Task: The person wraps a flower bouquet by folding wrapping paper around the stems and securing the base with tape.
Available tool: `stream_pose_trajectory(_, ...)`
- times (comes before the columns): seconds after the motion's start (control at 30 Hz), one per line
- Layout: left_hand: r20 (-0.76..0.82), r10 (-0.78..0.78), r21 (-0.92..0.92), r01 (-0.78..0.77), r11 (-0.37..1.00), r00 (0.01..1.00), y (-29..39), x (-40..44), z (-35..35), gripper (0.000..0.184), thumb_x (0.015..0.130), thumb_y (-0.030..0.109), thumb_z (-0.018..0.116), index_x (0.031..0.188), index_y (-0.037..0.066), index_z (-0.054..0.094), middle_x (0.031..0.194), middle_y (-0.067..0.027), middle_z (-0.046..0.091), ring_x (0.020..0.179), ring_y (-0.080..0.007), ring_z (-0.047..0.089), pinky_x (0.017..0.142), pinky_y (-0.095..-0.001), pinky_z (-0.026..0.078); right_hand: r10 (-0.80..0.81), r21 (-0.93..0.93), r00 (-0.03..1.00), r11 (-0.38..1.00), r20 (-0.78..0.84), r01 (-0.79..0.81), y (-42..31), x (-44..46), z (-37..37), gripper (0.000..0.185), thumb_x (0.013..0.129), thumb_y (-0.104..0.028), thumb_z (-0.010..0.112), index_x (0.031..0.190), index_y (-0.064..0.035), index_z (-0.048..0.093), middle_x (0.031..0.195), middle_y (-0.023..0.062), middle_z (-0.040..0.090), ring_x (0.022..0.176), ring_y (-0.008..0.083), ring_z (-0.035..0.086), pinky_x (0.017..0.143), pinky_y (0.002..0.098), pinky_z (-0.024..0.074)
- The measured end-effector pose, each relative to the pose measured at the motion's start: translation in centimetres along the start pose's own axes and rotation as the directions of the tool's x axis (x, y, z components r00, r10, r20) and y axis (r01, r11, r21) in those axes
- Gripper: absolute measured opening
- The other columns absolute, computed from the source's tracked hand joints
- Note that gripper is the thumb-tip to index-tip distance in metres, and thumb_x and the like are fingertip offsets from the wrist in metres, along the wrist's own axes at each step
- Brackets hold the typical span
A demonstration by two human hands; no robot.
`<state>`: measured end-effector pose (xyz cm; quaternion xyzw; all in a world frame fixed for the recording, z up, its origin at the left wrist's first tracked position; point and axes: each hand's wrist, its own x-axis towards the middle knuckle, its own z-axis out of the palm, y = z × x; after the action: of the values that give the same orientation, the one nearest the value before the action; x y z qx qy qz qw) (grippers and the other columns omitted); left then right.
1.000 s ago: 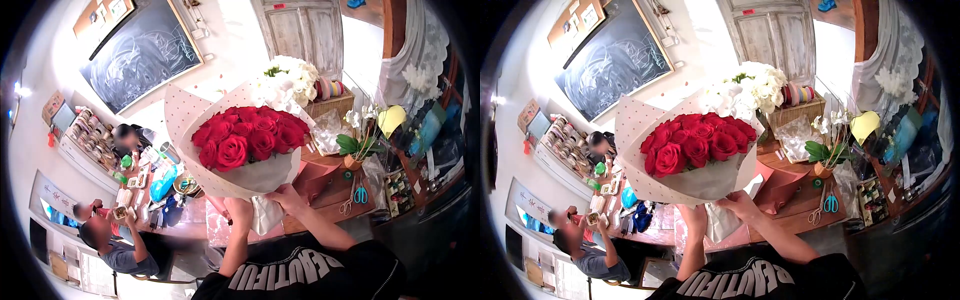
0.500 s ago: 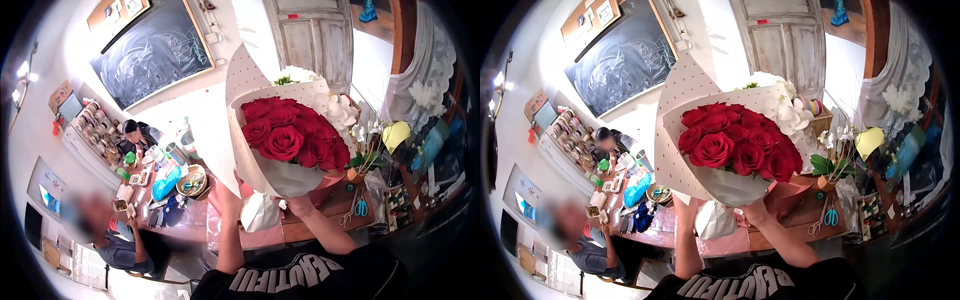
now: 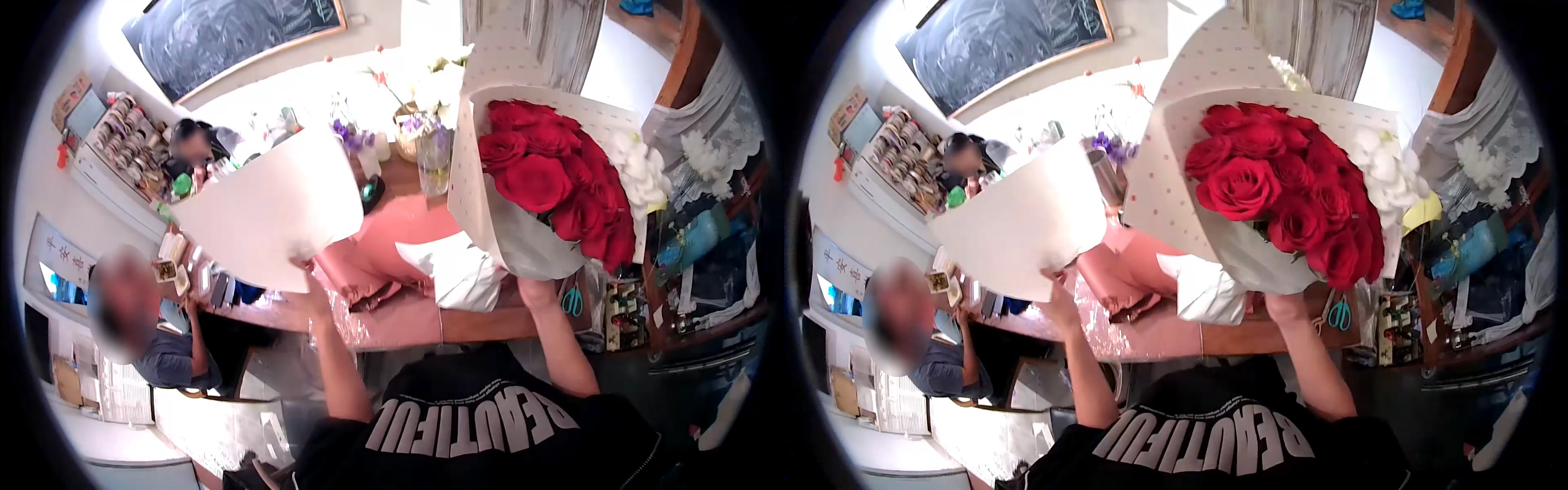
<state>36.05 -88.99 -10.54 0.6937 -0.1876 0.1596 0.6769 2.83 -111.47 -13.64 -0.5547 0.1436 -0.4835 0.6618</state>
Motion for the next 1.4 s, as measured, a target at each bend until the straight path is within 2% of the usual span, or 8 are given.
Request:
stream_pose_trajectory(0.07,-0.083,-0.255,-0.061,0.251,0.966,0.963,-1.8,-1.3,-3.1,0.036,0.098,0.022,0.050,0.111,-0.012,0.052,0.092,-0.0163,0.062,0.079,-0.0179,0.063,0.071,-0.0287,0.055,-0.024,0.088,0.999,0.996,-0.036,0.027,2.1,-1.9,-2.1,0.049,0.089,-0.005,0.059,0.135,-0.0066,0.040,0.131,0.0096,0.049,0.115,0.0248,0.053,0.092,0.0416,0.0489)
stream_pose_trajectory(0.47,-0.176,-0.456,0.022,0.467,0.884,0.872,-8.9,-11.2,-15.0,0.021,0.094,0.013,0.051,0.105,0.000,0.039,0.089,-0.0115,0.056,0.075,-0.0183,0.062,0.067,-0.0323,0.057,0.454,0.033,0.859,0.880,0.237,-0.474,18.3,-10.2,3.5,0.040,0.087,-0.003,0.060,0.125,-0.0033,0.049,0.122,0.0083,0.056,0.108,0.0201,0.056,0.090,0.0361,0.0477)
stream_pose_trajectory(0.73,-0.287,-0.356,0.166,0.412,0.896,0.889,-4.6,-12.4,-20.3,0.041,0.093,0.016,0.051,0.130,0.002,0.038,0.097,-0.0094,0.054,0.078,-0.0157,0.055,0.074,-0.0335,0.055,0.396,0.062,0.828,0.889,0.398,-0.454,25.7,-8.5,6.1,0.034,0.085,-0.002,0.061,0.119,-0.0012,0.055,0.116,0.0074,0.061,0.103,0.0170,0.058,0.089,0.0324,0.0469)
stream_pose_trajectory(1.0,-0.311,-0.158,0.207,0.229,0.951,0.937,3.3,-10.2,-12.9,0.028,0.095,0.019,0.051,0.108,-0.005,0.045,0.083,-0.0123,0.057,0.077,-0.0198,0.059,0.074,-0.0320,0.054,0.342,-0.005,0.859,0.930,0.381,-0.368,26.1,-8.3,6.5,0.036,0.079,0.000,0.067,0.114,-0.0008,0.059,0.106,0.0071,0.067,0.092,0.0118,0.059,0.083,0.0289,0.0484)
stream_pose_trajectory(1.2,0.116,-0.149,-0.157,0.166,0.974,0.982,9.8,-12.8,-3.5,0.018,0.092,0.011,0.052,0.095,-0.007,0.053,0.080,-0.0146,0.064,0.070,-0.0227,0.064,0.069,-0.0297,0.055,0.291,0.098,0.885,0.933,0.362,-0.347,21.8,-7.9,7.1,0.035,0.080,-0.002,0.068,0.114,0.0001,0.060,0.105,0.0064,0.067,0.094,0.0113,0.059,0.084,0.0285,0.0474)
stream_pose_trajectory(1.23,0.288,-0.040,0.056,0.025,0.998,0.957,10.7,-14.3,-2.0,0.017,0.092,0.010,0.053,0.095,-0.007,0.055,0.081,-0.0141,0.064,0.071,-0.0218,0.064,0.070,-0.0297,0.055,0.296,0.120,0.885,0.926,0.359,-0.358,20.5,-7.8,6.9,0.036,0.081,-0.004,0.067,0.116,-0.0003,0.058,0.107,0.0067,0.066,0.095,0.0123,0.058,0.085,0.0293,0.0475)
stream_pose_trajectory(1.33,0.538,-0.349,0.184,0.297,0.937,0.768,16.4,-18.6,5.1,0.018,0.093,0.013,0.054,0.090,-0.004,0.061,0.082,-0.0114,0.064,0.075,-0.0191,0.062,0.070,-0.0297,0.053,0.388,0.269,0.890,0.855,0.238,-0.444,13.9,-8.6,2.8,0.039,0.085,-0.010,0.064,0.121,-0.0015,0.054,0.114,0.0074,0.062,0.100,0.0151,0.057,0.086,0.0317,0.0477)
stream_pose_trajectory(1.4,0.742,-0.259,0.168,0.204,0.965,0.618,15.2,-21.2,7.1,0.023,0.095,0.019,0.054,0.092,-0.002,0.063,0.083,-0.0097,0.064,0.076,-0.0176,0.061,0.069,-0.0310,0.052,0.469,0.434,0.879,0.777,0.083,-0.456,9.1,-10.2,-1.7,0.041,0.087,-0.013,0.061,0.124,-0.0022,0.051,0.119,0.0078,0.059,0.103,0.0171,0.056,0.087,0.0333,0.0479)
